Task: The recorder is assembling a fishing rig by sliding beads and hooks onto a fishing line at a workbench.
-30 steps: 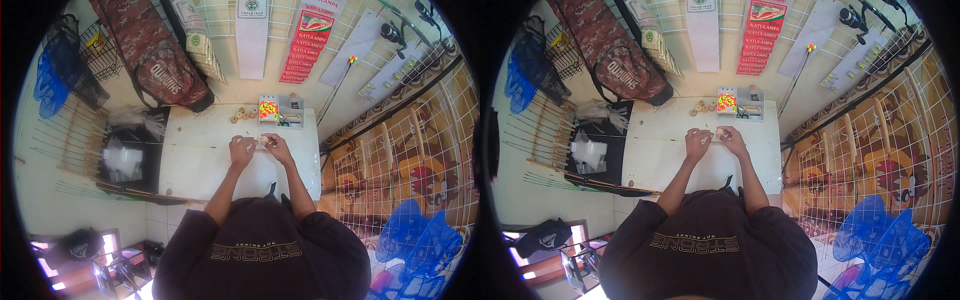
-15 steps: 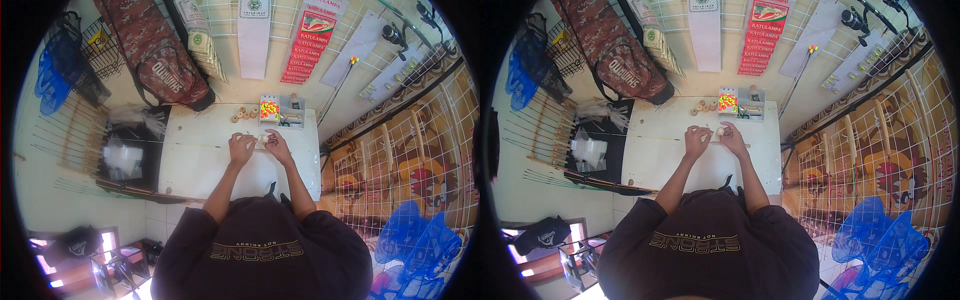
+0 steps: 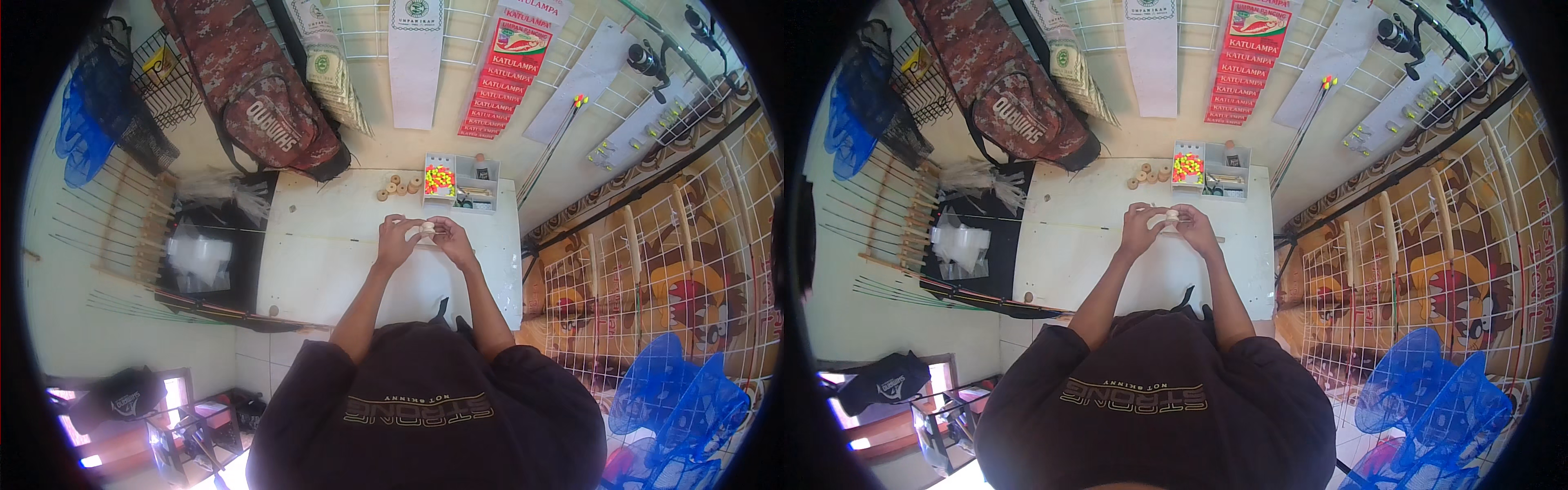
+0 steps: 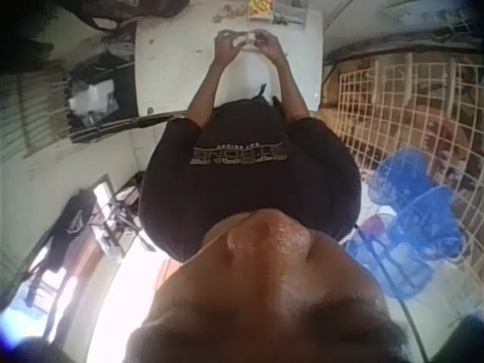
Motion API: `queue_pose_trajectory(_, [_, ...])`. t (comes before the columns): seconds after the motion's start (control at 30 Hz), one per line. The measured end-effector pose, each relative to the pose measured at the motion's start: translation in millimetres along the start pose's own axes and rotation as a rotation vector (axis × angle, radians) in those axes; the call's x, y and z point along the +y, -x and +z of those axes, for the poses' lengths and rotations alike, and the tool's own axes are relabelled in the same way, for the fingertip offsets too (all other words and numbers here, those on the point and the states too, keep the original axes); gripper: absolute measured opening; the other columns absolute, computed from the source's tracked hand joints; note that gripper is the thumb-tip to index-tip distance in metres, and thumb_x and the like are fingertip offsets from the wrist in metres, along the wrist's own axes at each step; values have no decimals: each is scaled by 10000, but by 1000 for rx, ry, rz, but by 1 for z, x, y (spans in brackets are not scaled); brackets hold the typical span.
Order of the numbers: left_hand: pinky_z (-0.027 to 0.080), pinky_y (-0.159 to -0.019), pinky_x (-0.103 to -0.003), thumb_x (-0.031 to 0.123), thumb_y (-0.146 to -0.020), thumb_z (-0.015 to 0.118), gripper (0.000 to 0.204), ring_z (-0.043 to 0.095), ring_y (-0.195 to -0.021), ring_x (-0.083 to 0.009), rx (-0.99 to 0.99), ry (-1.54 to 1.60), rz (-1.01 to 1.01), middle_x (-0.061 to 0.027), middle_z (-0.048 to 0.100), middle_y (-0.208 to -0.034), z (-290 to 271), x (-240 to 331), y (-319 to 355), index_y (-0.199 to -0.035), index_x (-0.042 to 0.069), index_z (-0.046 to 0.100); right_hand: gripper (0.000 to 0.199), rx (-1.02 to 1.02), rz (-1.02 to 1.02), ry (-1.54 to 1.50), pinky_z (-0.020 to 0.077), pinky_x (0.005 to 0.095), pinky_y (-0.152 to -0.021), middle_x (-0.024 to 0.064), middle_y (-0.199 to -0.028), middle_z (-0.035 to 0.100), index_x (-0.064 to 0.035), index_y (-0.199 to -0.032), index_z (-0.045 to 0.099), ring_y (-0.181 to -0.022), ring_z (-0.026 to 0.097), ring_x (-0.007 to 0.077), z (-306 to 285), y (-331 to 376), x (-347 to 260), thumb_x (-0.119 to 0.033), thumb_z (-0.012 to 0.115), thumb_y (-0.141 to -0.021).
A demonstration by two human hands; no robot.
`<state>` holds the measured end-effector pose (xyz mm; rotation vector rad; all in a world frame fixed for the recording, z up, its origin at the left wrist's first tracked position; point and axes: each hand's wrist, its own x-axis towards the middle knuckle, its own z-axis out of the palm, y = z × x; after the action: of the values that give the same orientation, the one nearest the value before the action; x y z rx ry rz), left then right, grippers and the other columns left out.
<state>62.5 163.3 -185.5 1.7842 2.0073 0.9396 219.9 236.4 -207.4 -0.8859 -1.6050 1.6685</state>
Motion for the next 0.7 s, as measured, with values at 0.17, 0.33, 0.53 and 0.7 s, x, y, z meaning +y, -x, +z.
queue_pose_trajectory(0.17, [336,-940,-379,280,-757,718,329,458,-1095,-214,-12,-2,32,6,634,-1046,-2,-1,-4,-1069,196,659,358,34,-162,348,489,259,-767,57,-1010,590,-40,-1124,587,-899,595,145,-1,2,-18,-47,684,-780])
queue_pose_trajectory(0.33, [338,-924,-378,218,-748,712,293,461,-1079,-219,-17,-12,79,18,644,-1034,4,-2,-10,-1035,171,674,298,19,-108,422,501,271,-725,90,-988,606,-22,-1030,591,-847,615,162,-8,0,-18,-98,706,-765])
queue_pose_trajectory(0.53, [339,-946,-385,185,-744,711,338,444,-1100,-244,-57,59,98,4,611,-1066,24,-5,-12,-1072,175,630,314,43,-27,350,497,258,-744,94,-928,626,3,-1010,537,-822,592,126,-20,-3,13,-92,712,-767])
queue_pose_trajectory(0.7, [328,-971,-411,187,-749,696,225,386,-1172,-256,-159,-157,188,-7,495,-1163,48,-22,3,-950,157,599,347,85,62,382,500,276,-756,104,-968,631,-1,-1003,518,-828,600,141,-31,-3,35,-113,729,-750])
